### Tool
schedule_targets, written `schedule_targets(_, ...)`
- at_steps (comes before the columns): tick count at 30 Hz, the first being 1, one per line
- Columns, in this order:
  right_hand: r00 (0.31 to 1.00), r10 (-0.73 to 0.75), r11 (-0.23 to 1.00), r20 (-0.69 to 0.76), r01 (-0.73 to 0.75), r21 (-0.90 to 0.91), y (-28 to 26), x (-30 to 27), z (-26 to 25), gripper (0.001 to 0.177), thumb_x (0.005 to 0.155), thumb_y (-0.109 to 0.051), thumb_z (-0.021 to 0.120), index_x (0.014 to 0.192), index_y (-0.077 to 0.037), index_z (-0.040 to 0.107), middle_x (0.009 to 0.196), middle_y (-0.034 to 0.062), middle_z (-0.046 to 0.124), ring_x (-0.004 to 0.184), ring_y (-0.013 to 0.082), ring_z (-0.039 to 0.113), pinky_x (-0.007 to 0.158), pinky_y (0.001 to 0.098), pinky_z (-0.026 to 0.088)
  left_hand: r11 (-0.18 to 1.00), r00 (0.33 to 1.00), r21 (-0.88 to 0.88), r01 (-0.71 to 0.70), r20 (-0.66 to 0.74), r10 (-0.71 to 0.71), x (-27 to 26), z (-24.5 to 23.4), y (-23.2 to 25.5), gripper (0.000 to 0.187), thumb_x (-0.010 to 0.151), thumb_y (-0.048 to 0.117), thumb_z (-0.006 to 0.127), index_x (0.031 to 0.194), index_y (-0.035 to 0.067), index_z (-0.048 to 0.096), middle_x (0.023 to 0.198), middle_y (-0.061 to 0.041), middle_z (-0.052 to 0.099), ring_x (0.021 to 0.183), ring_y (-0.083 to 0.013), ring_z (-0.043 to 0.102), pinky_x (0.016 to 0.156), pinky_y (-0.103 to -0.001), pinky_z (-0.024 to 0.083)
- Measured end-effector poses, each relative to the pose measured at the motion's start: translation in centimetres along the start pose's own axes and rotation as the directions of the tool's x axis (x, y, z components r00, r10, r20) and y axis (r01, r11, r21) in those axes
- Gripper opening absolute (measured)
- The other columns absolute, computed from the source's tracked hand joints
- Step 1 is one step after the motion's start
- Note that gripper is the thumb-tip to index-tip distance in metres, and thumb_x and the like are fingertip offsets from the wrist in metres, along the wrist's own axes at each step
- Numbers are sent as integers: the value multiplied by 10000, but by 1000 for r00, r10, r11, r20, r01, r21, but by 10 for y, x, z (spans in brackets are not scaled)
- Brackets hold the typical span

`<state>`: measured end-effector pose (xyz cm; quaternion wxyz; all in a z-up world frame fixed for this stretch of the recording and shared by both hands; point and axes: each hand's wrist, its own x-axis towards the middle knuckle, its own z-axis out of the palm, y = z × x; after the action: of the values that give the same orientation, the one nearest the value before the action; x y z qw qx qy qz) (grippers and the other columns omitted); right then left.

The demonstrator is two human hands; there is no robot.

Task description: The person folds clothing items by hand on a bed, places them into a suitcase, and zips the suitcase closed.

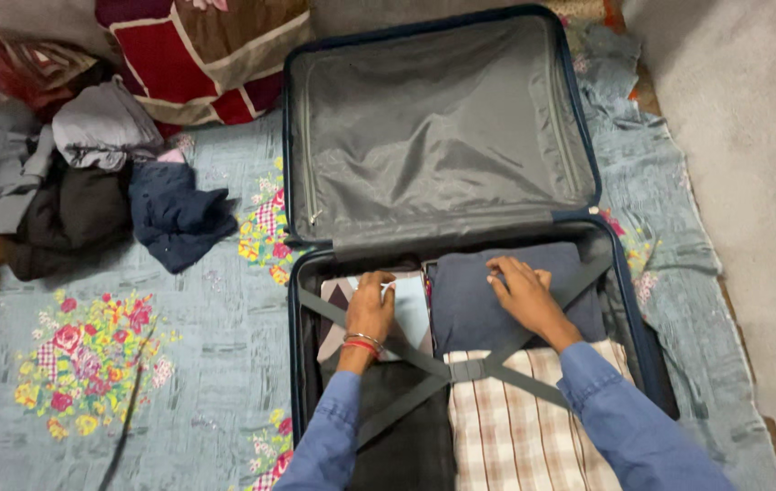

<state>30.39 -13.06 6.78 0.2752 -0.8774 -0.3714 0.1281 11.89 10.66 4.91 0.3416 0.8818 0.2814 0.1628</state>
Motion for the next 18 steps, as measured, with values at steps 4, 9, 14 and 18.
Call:
schedule_targets(4,1000,4,999,-19,-5,-45,29,46,-2,300,961,-263,627,1238,-148,615,1168,44,690,1172,237,610,993,478,344,1000,1000,24,-16,-25,17,42,-7,-24,140,926,145,646,1052,87,666,1043,-161,677,980,-390,659,837,-483,530)
schedule_targets(9,998,30,986,-60,-40,-165,71,102,-7,407,946,-317,645,1311,-151,577,1262,78,621,1233,289,548,1008,536,336,969,998,239,54,-40,-46,103,-20,-53,206,942,168,647,1139,107,658,1126,-165,646,1007,-390,634,857,-505,511)
schedule_targets(14,984,11,964,-178,-58,-261,105,169,-18,548,929,-338,664,1397,-99,507,1358,161,518,1309,369,463,1029,597,320,923,991,377,79,-133,-30,173,-42,-80,322,891,195,685,1200,119,641,1249,-153,578,1137,-381,584,919,-518,489)
schedule_targets(18,960,128,924,-251,-207,-321,136,222,-22,674,925,-373,681,1462,-40,445,1417,228,464,1349,420,421,1060,621,331,873,966,477,99,-257,31,221,-42,-103,489,836,223,745,1260,46,578,1377,-222,500,1284,-421,487,1033,-529,425)
